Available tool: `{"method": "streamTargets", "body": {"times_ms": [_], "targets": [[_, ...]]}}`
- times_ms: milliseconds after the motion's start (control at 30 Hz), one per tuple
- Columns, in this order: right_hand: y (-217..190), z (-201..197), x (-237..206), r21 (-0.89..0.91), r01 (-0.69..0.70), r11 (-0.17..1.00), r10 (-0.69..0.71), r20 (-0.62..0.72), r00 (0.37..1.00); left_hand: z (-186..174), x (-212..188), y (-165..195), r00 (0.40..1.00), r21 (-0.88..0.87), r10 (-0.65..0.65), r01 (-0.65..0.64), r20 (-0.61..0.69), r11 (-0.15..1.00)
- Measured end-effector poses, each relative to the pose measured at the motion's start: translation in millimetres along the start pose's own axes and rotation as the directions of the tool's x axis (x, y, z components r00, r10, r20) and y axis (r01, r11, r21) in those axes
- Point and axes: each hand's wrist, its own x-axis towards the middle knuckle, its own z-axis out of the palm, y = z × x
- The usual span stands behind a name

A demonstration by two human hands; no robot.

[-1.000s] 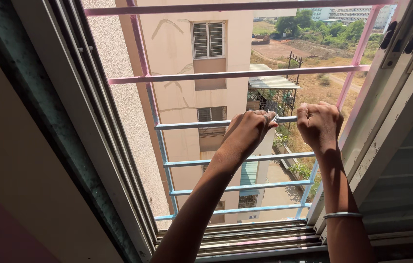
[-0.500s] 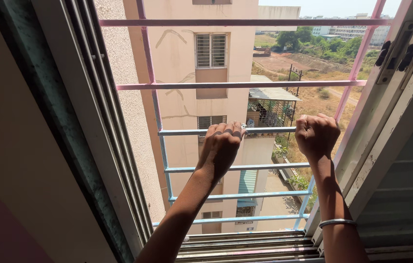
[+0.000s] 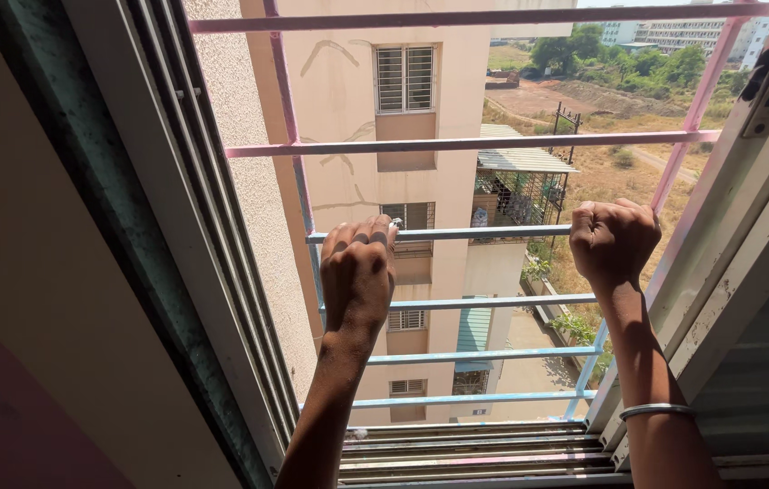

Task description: The person wipes the horizontal bars of a window grille using a small white cloth. They move methodically from one bar to the next, cleaning each bar in sequence while standing at the window.

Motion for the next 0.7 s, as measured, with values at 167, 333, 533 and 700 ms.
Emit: {"method": "streamTargets", "body": {"times_ms": [167,333,533,700], "targets": [[1,0,0,-0.055,0.056,0.997,-0.057,-0.016,0.998,20,-7,15,0.968,-0.073,0.2,-0.213,-0.152,0.974],[3,2,0,-0.048,0.08,0.996,-0.08,0.003,0.997,6,-13,-5,0.999,0.013,0.003,-0.003,-0.048,1.0],[8,8,-2,-0.034,0.096,0.995,-0.098,-0.073,0.992,-1,-15,-19,0.99,0.056,-0.05,0.058,-0.13,0.997],[12,11,-5,0.02,0.125,0.992,-0.123,-0.086,0.989,-19,-7,-10,0.997,0.024,-0.075,0.076,-0.024,0.997]]}}
